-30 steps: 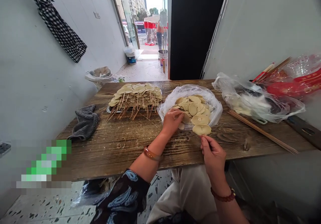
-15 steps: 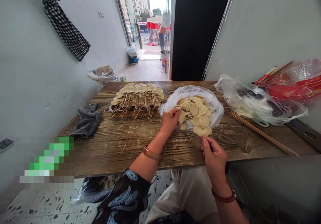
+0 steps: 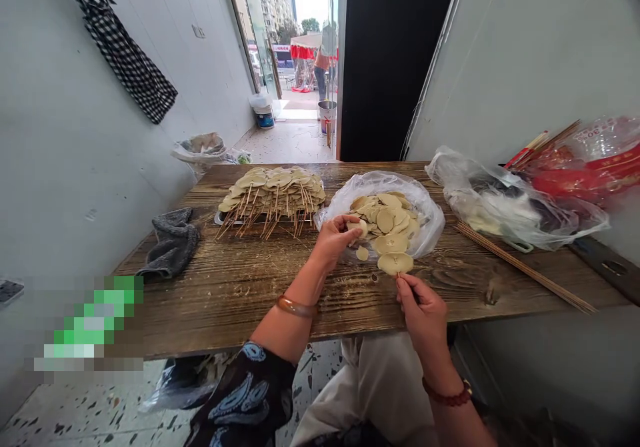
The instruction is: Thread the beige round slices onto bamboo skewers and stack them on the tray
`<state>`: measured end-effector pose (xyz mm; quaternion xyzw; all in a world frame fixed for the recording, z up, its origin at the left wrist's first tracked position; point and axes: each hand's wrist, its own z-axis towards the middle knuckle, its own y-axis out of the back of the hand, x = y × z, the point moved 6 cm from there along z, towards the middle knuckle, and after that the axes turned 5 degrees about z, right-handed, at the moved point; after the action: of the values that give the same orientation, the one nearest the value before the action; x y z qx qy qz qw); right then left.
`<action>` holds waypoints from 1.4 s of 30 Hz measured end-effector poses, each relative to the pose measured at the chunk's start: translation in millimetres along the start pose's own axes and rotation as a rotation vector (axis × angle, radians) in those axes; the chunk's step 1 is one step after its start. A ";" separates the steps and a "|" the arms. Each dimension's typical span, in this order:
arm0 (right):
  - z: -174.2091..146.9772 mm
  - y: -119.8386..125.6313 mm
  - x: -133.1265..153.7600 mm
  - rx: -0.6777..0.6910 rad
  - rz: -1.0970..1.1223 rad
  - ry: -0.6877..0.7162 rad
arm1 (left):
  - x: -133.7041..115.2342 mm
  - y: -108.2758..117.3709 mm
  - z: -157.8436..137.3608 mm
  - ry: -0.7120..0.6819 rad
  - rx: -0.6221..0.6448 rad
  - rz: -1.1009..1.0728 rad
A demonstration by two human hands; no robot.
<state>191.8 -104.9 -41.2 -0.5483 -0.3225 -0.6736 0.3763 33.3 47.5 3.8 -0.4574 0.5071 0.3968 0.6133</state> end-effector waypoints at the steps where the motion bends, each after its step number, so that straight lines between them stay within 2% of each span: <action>1: 0.1 -0.9 0.0 0.023 -0.004 0.004 | -1.1 0.5 -0.3 -0.010 -0.008 0.008; 5: 0.6 -2.6 3.3 0.086 -0.056 0.047 | -7.6 1.5 -2.0 -0.060 -0.052 0.025; 12: 2.0 -4.2 12.6 0.143 -0.167 0.136 | -13.7 2.2 -1.0 -0.105 -0.052 0.066; 21: 2.0 -10.9 19.6 0.308 -0.193 0.171 | -13.4 13.8 0.8 -0.079 -0.089 -0.067; 42: 0.6 -13.9 21.3 0.339 -0.220 0.212 | -15.7 18.8 1.8 -0.125 -0.151 -0.097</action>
<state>177.7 -100.6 -20.5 -0.3650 -0.4476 -0.7005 0.4193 13.2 53.8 16.4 -0.5007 0.4139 0.4316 0.6258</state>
